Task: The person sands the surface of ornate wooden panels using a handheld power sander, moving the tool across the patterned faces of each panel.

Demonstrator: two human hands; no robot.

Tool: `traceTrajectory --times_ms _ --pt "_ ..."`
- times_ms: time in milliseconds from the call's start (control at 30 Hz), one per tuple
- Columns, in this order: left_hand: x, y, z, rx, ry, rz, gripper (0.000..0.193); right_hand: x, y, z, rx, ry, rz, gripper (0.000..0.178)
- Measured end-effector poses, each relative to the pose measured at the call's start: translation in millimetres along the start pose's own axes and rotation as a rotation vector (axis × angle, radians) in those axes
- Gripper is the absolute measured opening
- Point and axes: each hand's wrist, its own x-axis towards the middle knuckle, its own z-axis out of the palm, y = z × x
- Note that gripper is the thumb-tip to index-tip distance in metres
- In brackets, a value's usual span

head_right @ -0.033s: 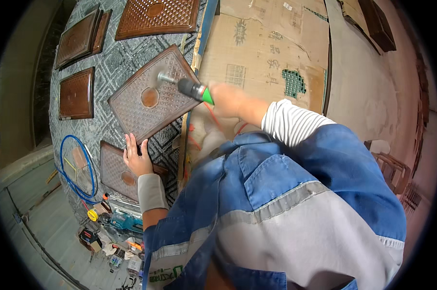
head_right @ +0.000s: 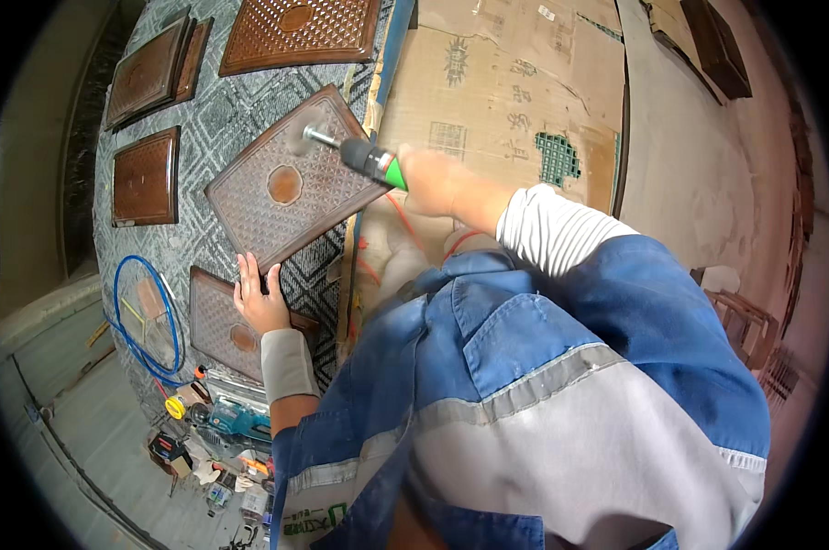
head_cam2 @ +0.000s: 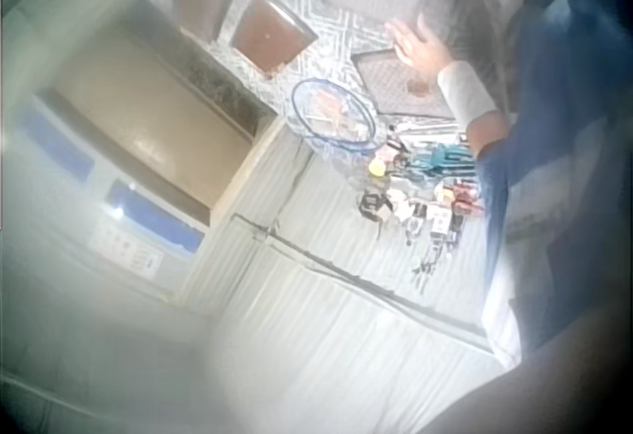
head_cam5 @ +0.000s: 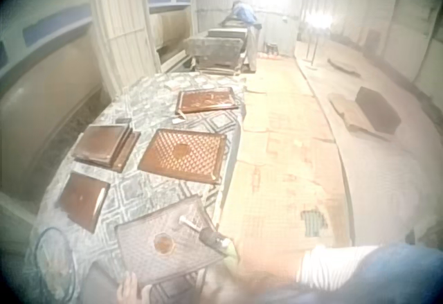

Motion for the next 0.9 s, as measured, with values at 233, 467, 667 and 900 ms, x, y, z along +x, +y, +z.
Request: traceTrajectory --times_ms 233,467,667,900 --pt "-2.4 -0.5 -0.3 0.017 0.01 0.002 0.054 -10.8 -6.1 17.6 -0.041 -0.019 -0.108 0.038" --pt "1.9 -0.8 0.2 0.013 0.018 0.007 0.055 -11.1 -4.7 10.1 -0.085 -0.037 -0.112 0.038" --pt "-2.2 -3.2 0.5 0.015 0.012 -0.007 0.055 -14.7 2.1 0.7 -0.073 -0.026 -0.136 0.041" --pt "0.9 0.0 1.8 0.03 -0.005 -0.02 0.057 4.8 31.1 -1.7 0.024 0.062 -0.054 0.041"
